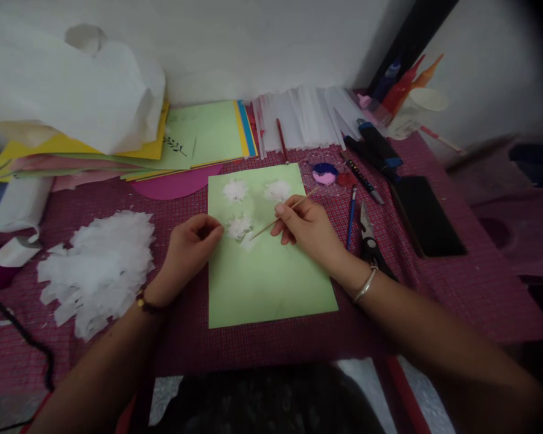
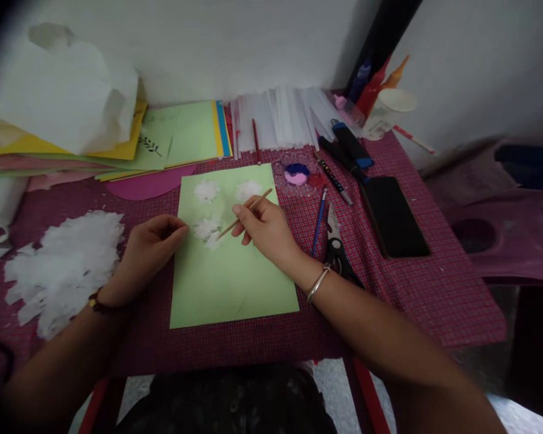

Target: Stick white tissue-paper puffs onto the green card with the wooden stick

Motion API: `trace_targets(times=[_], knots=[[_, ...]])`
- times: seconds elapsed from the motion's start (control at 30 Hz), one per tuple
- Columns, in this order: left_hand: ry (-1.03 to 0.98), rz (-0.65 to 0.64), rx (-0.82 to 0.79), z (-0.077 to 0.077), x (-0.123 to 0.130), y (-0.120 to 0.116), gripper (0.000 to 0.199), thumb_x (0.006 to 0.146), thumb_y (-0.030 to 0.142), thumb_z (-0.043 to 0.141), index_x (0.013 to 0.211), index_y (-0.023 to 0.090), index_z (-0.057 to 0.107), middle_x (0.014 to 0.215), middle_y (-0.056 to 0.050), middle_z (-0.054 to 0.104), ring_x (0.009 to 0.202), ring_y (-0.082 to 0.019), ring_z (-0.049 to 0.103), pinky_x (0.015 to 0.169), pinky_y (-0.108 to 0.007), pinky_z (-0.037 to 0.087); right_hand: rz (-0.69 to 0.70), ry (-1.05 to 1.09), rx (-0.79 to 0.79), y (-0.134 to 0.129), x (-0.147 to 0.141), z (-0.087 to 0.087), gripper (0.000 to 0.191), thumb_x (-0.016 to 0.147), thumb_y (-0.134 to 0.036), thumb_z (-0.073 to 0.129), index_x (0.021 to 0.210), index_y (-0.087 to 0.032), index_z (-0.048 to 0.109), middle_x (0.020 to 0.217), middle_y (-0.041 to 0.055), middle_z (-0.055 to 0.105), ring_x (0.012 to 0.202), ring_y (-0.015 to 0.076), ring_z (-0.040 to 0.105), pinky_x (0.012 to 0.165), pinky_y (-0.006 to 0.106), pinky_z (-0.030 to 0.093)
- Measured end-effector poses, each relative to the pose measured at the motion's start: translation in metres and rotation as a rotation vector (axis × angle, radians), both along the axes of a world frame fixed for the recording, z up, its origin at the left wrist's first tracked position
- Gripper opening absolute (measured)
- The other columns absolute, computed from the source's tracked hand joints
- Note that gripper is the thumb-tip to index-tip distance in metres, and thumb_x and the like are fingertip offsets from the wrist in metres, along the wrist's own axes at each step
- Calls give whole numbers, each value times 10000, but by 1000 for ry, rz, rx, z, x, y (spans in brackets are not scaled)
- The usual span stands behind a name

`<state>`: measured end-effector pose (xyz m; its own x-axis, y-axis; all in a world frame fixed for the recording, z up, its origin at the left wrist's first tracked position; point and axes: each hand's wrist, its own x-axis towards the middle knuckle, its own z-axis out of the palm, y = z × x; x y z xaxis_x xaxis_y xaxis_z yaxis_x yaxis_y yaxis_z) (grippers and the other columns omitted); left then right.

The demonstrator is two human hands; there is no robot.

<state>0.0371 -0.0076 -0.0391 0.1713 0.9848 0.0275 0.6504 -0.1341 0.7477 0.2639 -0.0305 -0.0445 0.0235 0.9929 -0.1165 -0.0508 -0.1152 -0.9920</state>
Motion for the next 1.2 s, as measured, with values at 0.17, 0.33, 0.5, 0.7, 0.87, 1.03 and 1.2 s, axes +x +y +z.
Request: trace_targets(times=[0.17,0.33,0.5,0.7,0.87,1.03,1.2], knots=[[-24,-20,-5,-4,-1,0,119,788,285,600,735,190,648,689,-3,629,633,-147,541,568,-278,394,-11,13,-12,2,-4,-3,243,862,-377,615,751,-211,477,598,-33,676,381,48,521,377,195,360],[-34,-20,-14,-6,-2,1,128,783,294,604,725,188,646,684,-5,629,628,-147,543,566,-276,397,-2,2,-32,3,-7,-4,232,854,-375,612,760,-213,476,610,-33,683,389,49,531,377,193,365],[-34,-28,-17,-9,-3,1,132,791,305,604,738,191,646,696,-11,635,633,-149,542,560,-273,402,8,-30,-12,1,-8,-5,227,844,-381,606,768,-215,472,626,-33,685,405,50,535,388,199,377],[-5,-56,20,-10,-4,1,116,809,283,600,739,200,640,674,-1,625,600,-140,541,540,-272,407,22,-92,53,-3,-10,-1,248,833,-422,608,754,-206,516,680,-6,684,527,80,614,416,200,416],[178,-198,328,-11,-2,-7,77,860,235,582,865,191,645,754,-16,626,648,-141,567,597,-277,444,37,-118,93,-5,-10,1,191,842,-353,594,744,-191,566,709,-4,669,566,81,629,459,202,475],[318,-360,553,-14,7,-14,91,886,224,582,921,175,650,782,-34,610,682,-150,569,595,-265,432,40,-117,81,-4,-10,1,170,842,-326,598,743,-192,564,705,-5,671,577,86,629,459,205,482],[370,-327,512,-16,19,-9,77,872,238,595,871,179,644,766,-32,595,668,-149,540,570,-271,395,39,-88,54,-4,-10,0,190,839,-369,623,766,-206,555,721,-7,684,613,95,629,506,217,520]])
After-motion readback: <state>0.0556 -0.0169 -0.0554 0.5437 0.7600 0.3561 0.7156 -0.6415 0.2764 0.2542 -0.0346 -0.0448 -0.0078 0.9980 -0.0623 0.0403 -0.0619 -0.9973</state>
